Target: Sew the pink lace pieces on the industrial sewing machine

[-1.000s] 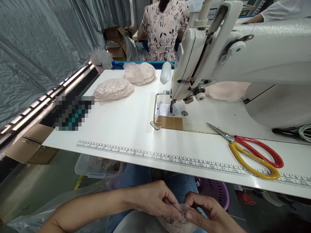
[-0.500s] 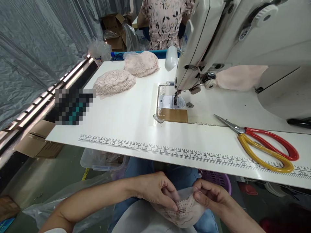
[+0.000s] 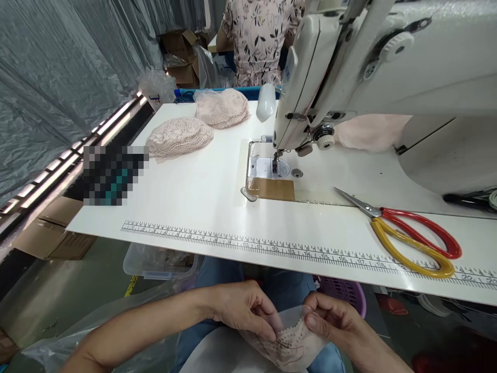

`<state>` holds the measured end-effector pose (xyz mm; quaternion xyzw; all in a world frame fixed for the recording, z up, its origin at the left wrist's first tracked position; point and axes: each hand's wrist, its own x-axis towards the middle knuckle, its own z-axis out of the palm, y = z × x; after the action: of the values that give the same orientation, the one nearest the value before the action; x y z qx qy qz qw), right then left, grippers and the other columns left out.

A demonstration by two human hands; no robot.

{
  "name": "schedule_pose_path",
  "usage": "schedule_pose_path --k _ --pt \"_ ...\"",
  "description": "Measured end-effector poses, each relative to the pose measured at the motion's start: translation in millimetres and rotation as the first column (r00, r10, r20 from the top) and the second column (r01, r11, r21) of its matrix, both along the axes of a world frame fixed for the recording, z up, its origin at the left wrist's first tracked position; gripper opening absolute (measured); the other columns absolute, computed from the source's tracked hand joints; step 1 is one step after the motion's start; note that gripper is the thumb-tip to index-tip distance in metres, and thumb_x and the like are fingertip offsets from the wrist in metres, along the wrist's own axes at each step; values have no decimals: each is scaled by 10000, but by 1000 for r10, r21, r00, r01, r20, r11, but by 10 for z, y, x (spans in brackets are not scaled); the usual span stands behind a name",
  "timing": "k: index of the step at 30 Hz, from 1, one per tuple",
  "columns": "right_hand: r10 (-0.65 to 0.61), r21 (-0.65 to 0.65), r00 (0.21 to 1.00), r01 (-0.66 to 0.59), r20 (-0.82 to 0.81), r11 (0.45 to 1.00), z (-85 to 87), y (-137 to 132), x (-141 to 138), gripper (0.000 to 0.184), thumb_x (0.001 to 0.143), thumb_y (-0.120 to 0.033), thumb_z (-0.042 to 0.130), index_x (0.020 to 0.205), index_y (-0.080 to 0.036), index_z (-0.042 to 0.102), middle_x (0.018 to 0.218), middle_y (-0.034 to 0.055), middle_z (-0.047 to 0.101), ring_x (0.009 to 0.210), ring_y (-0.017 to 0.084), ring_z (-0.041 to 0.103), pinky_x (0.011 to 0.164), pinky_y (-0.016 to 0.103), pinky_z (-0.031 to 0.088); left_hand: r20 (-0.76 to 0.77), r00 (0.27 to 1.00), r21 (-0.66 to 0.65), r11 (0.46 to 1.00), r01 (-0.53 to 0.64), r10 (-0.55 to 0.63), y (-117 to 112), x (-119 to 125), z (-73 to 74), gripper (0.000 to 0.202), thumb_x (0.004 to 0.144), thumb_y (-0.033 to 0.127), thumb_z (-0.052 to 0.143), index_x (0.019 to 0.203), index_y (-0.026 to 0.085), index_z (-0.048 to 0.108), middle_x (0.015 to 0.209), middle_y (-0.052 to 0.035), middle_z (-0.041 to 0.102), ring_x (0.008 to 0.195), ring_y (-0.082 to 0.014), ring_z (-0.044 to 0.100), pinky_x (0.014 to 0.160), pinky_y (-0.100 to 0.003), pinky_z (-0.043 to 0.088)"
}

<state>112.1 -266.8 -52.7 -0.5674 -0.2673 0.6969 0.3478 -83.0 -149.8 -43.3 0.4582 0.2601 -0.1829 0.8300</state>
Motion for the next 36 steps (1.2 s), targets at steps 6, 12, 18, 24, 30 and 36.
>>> schedule_pose_path --k 6,12,18,24,30,36 --pt "15 62 998 -19 65 998 37 -5 -56 442 695 -613 665 680 -195 522 592 -56 437 567 100 354 539 234 278 -10 999 204 979 -28 31 -59 87 60 477 423 496 850 729 155 717 538 66 483 509 -51 356 472 -183 269" --pt "83 143 987 -103 140 984 80 3 -34 414 753 -584 626 671 -185 549 603 -50 432 590 111 356 562 246 279 -44 992 231 968 -101 114 -127 152 29 477 476 533 799 726 135 721 632 22 599 570 -85 480 553 -192 371" --pt "154 142 969 -182 192 973 187 -32 16 353 705 -541 683 726 -195 611 663 -36 495 662 138 421 626 253 336 -90 992 242 968 -65 89 -61 97 67 346 507 420 804 677 133 715 593 26 585 551 -81 469 533 -190 359" --pt "97 135 979 -123 181 983 125 -94 27 304 712 -489 691 740 -194 625 705 -4 603 706 160 513 656 260 379 -104 992 231 972 -45 70 -25 53 48 286 508 364 800 652 136 706 579 26 574 559 -92 477 548 -199 373" --pt "70 122 997 -72 22 990 145 -80 59 289 731 -457 708 748 -177 641 709 7 651 671 137 531 634 254 384 -87 993 222 973 -64 85 -6 36 48 333 498 394 810 643 120 691 571 26 565 532 -76 449 534 -195 359" --pt "71 112 997 -67 -33 991 215 -89 85 276 783 -452 668 834 -181 658 748 25 697 688 150 581 653 269 404 -100 990 227 971 -69 94 2 48 54 320 487 383 812 618 121 682 541 39 537 519 -64 421 519 -187 337"
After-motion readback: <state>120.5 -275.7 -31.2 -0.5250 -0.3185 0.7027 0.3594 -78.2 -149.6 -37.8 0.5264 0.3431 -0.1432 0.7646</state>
